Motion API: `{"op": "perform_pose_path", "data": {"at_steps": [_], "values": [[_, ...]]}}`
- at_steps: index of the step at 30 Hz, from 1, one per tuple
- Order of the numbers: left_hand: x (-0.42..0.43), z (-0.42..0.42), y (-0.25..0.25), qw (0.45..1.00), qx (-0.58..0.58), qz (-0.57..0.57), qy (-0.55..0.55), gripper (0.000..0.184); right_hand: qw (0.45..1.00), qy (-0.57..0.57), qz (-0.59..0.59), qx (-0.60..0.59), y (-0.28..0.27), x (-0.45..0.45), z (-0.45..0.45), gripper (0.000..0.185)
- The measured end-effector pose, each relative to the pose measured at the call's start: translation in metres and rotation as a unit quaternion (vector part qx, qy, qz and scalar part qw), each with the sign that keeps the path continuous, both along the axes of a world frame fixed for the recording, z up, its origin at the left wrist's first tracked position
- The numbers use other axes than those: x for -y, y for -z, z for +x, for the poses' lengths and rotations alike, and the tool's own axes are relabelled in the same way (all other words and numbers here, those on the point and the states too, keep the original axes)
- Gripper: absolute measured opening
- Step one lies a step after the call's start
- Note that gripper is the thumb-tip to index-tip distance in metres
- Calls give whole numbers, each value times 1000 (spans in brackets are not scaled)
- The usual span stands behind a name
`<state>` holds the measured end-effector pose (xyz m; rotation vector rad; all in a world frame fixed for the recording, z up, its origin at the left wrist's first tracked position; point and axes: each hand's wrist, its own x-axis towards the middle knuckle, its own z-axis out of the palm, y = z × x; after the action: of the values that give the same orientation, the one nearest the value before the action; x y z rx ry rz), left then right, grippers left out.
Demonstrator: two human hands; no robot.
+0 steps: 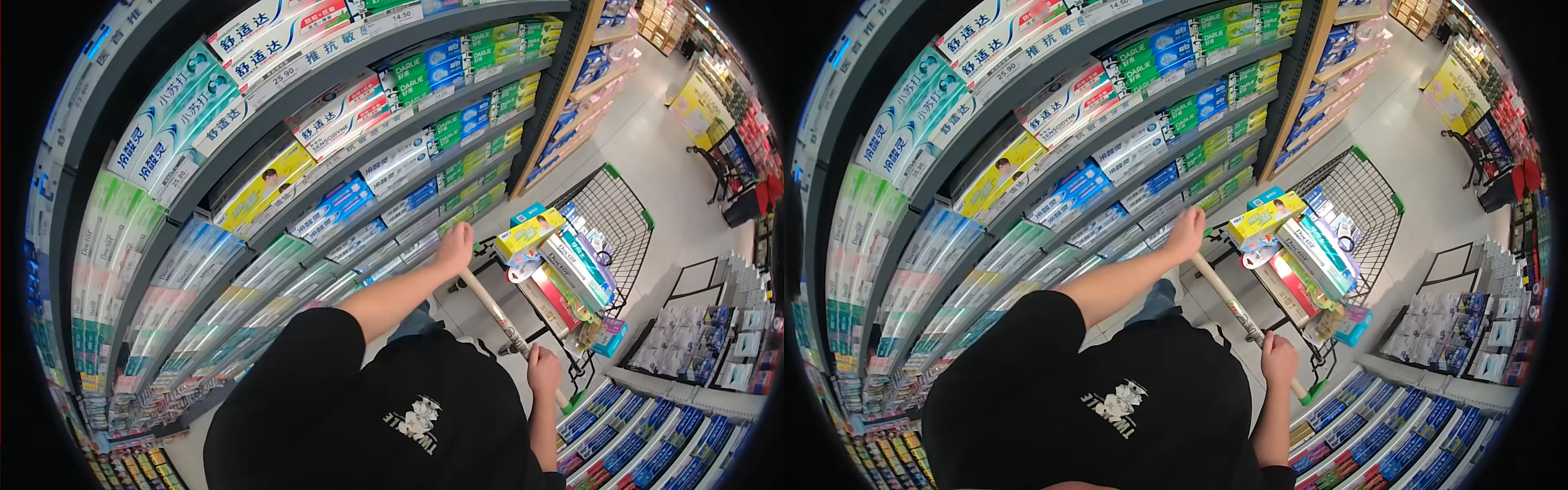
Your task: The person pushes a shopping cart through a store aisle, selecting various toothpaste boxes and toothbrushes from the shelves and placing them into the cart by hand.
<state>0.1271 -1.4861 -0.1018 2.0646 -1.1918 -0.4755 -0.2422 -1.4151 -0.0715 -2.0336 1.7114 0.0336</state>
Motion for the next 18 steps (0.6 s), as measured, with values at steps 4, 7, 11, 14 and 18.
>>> {"op": "perform_pose_path", "data": {"at_steps": [4,7,11,14,18], "values": [[-5,60,-104,949,234,-200,63,44,1000,15,3,-10,-1,3,0,52],[-7,118,-200,894,406,-180,58,57,1000,13,-17,14,0,3,0,51],[1,178,-274,851,522,-20,-47,72,1000,13,-16,16,-3,6,3,51],[9,197,-318,898,391,173,-107,85,1000,15,-13,13,-5,4,3,51],[17,250,-298,921,337,144,-133,100,1000,15,-14,14,-2,3,3,51]]}}
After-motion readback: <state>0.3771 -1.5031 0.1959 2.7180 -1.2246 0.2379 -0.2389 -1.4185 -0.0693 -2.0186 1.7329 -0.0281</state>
